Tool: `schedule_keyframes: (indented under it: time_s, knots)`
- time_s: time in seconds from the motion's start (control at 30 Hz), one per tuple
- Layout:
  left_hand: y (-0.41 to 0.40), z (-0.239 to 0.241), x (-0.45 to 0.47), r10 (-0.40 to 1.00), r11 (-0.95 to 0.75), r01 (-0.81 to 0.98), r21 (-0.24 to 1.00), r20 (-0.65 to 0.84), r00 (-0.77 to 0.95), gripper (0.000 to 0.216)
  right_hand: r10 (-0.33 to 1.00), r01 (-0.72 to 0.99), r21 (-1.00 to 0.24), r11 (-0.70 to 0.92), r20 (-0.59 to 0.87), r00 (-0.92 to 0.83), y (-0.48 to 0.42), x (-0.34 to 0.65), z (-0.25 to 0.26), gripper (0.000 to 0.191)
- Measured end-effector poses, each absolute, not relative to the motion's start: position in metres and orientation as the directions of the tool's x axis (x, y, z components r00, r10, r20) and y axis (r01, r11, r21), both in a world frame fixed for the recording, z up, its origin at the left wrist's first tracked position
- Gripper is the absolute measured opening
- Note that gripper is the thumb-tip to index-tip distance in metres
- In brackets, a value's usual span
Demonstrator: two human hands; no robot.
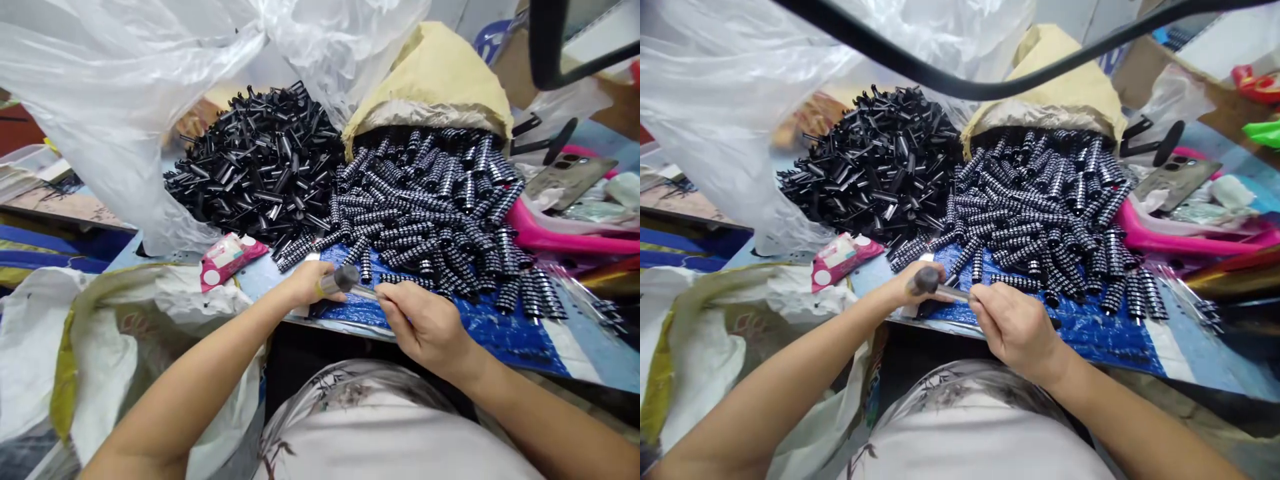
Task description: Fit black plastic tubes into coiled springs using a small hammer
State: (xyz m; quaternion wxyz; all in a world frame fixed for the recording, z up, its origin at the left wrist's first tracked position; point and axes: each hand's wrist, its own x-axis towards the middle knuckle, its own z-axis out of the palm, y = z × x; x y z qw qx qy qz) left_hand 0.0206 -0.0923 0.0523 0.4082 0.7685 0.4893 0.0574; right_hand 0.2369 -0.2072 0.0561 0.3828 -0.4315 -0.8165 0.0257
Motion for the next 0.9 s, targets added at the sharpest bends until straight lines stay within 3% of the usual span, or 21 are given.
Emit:
schedule_keyframes:
  time_s: [0.07, 0.23, 0.33, 0.4, 0.47, 0.57, 0.63, 0.7, 0.8, 0.87, 0.9]
  knots:
    - [-0.088, 0.051, 0.023, 0.779, -0.205, 0.717, 0.666, -0.332, 0.531, 0.035, 0.684, 0.664, -0.33, 0.671, 0.62, -0.383, -0.212, 0.231, 0.056, 0.022]
    - [-0.09, 0.056, 0.031, 0.813, -0.202, 0.747, 0.634, -0.317, 0.489, 0.033, 0.714, 0.704, -0.222, 0.674, 0.437, -0.547, -0.217, 0.226, 0.04, 0.02]
    - [-0.098, 0.082, 0.008, 0.812, -0.214, 0.743, 0.635, -0.307, 0.497, 0.024, 0.713, 0.703, -0.255, 0.664, 0.502, -0.49, -0.217, 0.244, 0.032, 0.021]
    - [-0.105, 0.107, -0.025, 0.723, -0.192, 0.725, 0.661, -0.405, 0.56, 0.022, 0.722, 0.739, -0.241, 0.629, 0.533, -0.44, -0.218, 0.262, 0.027, 0.023]
    - [-0.113, 0.128, -0.065, 0.554, -0.095, 0.765, 0.638, -0.604, 0.573, 0.028, 0.729, 0.791, -0.175, 0.587, 0.54, -0.421, -0.219, 0.279, 0.021, 0.021]
    - [-0.124, 0.141, -0.107, 0.528, 0.059, 0.783, 0.619, -0.685, 0.502, 0.037, 0.747, 0.839, -0.078, 0.538, 0.505, -0.432, -0.217, 0.293, 0.015, 0.017]
    - [-0.123, 0.135, -0.116, 0.697, 0.082, 0.728, 0.68, -0.561, 0.446, 0.036, 0.748, 0.842, -0.057, 0.536, 0.494, -0.443, -0.211, 0.291, 0.016, 0.019]
    - [-0.111, 0.123, -0.111, 0.91, -0.026, 0.741, 0.672, -0.291, 0.296, 0.03, 0.735, 0.829, -0.068, 0.555, 0.507, -0.451, -0.2, 0.283, 0.024, 0.022]
    - [-0.085, 0.11, -0.09, 0.979, -0.186, 0.927, 0.327, 0.146, 0.145, 0.014, 0.692, 0.789, -0.094, 0.607, 0.549, -0.468, -0.174, 0.262, 0.045, 0.023]
    - [-0.076, 0.11, -0.077, 0.958, -0.223, 0.968, 0.117, 0.209, 0.195, 0.012, 0.658, 0.744, -0.111, 0.659, 0.565, -0.499, -0.159, 0.245, 0.058, 0.022]
    - [-0.077, 0.111, -0.072, 0.956, -0.24, 0.967, 0.084, 0.196, 0.22, 0.011, 0.64, 0.717, -0.126, 0.686, 0.573, -0.512, -0.154, 0.236, 0.063, 0.022]
